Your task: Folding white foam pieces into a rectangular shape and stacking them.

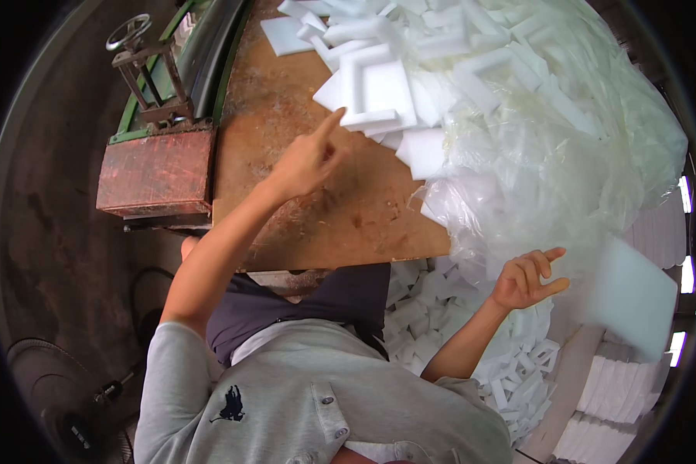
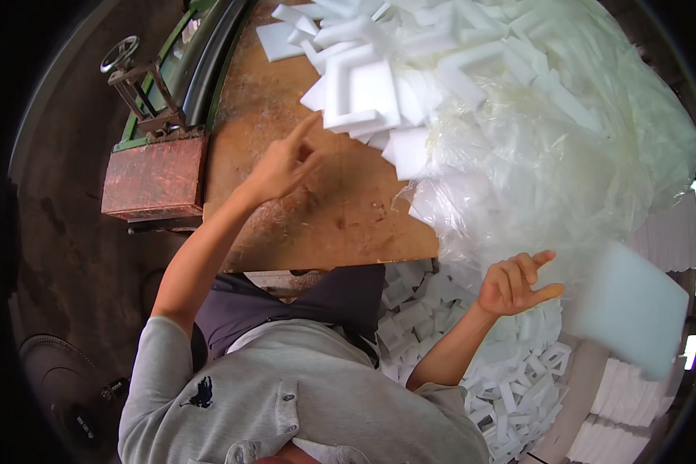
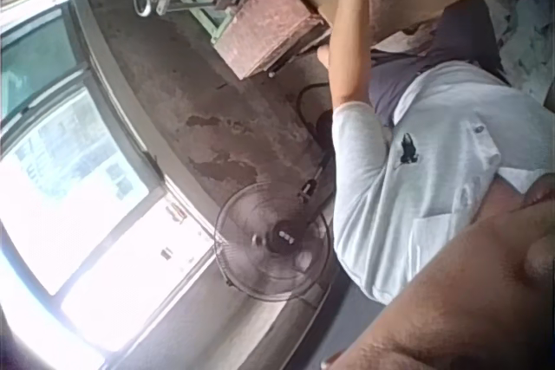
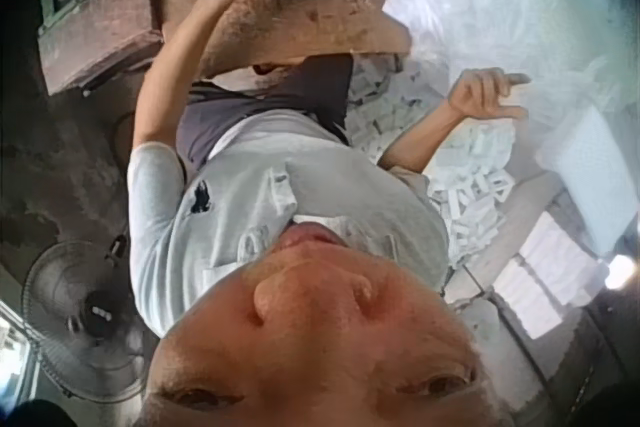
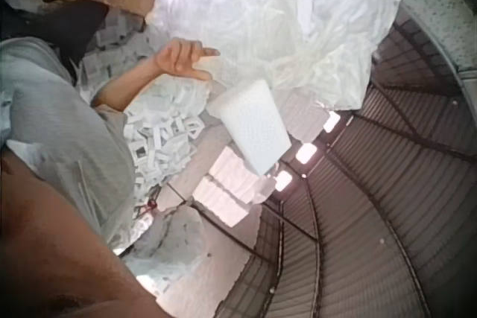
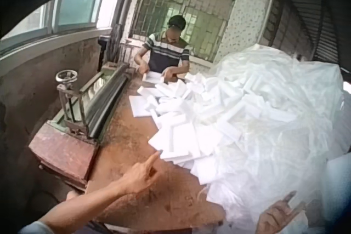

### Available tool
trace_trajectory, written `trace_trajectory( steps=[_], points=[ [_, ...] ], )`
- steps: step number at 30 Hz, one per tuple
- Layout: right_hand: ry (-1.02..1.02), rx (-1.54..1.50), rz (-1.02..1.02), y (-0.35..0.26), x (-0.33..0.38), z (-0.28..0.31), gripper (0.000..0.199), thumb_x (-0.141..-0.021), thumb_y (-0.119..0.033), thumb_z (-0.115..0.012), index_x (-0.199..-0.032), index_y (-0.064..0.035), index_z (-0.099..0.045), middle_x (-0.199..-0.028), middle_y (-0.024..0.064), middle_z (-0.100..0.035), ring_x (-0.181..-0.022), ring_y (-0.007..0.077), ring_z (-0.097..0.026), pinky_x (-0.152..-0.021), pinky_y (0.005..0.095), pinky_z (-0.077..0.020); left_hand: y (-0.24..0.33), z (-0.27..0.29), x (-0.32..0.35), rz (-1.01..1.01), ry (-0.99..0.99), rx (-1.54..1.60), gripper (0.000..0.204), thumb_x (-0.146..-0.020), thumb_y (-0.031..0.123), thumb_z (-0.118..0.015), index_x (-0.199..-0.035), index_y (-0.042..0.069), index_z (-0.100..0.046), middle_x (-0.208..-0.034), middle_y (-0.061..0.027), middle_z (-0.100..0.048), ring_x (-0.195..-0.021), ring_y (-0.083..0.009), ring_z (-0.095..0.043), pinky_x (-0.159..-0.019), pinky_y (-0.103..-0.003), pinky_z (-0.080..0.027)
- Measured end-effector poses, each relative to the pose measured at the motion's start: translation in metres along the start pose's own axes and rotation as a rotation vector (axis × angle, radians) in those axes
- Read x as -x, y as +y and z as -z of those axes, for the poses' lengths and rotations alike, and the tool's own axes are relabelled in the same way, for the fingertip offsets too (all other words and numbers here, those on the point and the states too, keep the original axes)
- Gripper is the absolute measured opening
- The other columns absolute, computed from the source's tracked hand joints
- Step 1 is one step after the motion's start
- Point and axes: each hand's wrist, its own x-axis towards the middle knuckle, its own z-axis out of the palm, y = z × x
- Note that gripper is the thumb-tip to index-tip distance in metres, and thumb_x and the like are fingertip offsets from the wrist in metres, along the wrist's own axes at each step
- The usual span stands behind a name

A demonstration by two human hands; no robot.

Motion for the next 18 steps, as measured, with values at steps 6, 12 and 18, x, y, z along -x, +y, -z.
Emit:
trace_trajectory(
  steps=[6, 12, 18],
  points=[
    [0.453, 1.017, -0.55, 0.129, -0.06, 0.02, 0.065, -0.101, -0.034, -0.059, -0.146, 0.0061, -0.036, -0.116, 0.0198, -0.064, -0.078, 0.0178, -0.066, -0.061, 0.0271, -0.0538, -0.001, -0.026, -0.066, 0.22, -0.028, 0.134, 0.062, -0.093, 0.016, -0.062, -0.148, 0.003, -0.037, -0.087, -0.0151, -0.071, -0.075, -0.0243, -0.07, -0.062, -0.036, -0.059],
    [0.603, 1.073, -0.523, 0.204, -0.102, 0.068, 0.066, -0.096, -0.024, -0.068, -0.141, 0.0111, -0.036, -0.11, 0.0183, -0.064, -0.079, 0.0202, -0.069, -0.059, 0.0298, -0.0544, 0.005, 0.01, 0.026, 0.24, 0.252, -0.002, 0.047, -0.094, 0.033, -0.058, -0.127, 0.0, -0.06, -0.088, -0.0266, -0.069, -0.079, -0.032, -0.072, -0.075, -0.043, -0.055],
    [0.822, 1.108, -0.4, 0.239, -0.133, 0.098, 0.036, -0.094, -0.019, -0.07, -0.109, 0.0076, -0.052, -0.088, 0.0131, -0.065, -0.061, 0.0158, -0.064, -0.045, 0.0258, -0.0439, -0.008, 0.037, 0.126, 0.313, 0.321, -0.323, 0.042, -0.095, 0.038, -0.063, -0.116, 0.002, -0.066, -0.093, -0.0225, -0.066, -0.081, -0.0373, -0.068, -0.073, -0.046, -0.052]
  ],
)
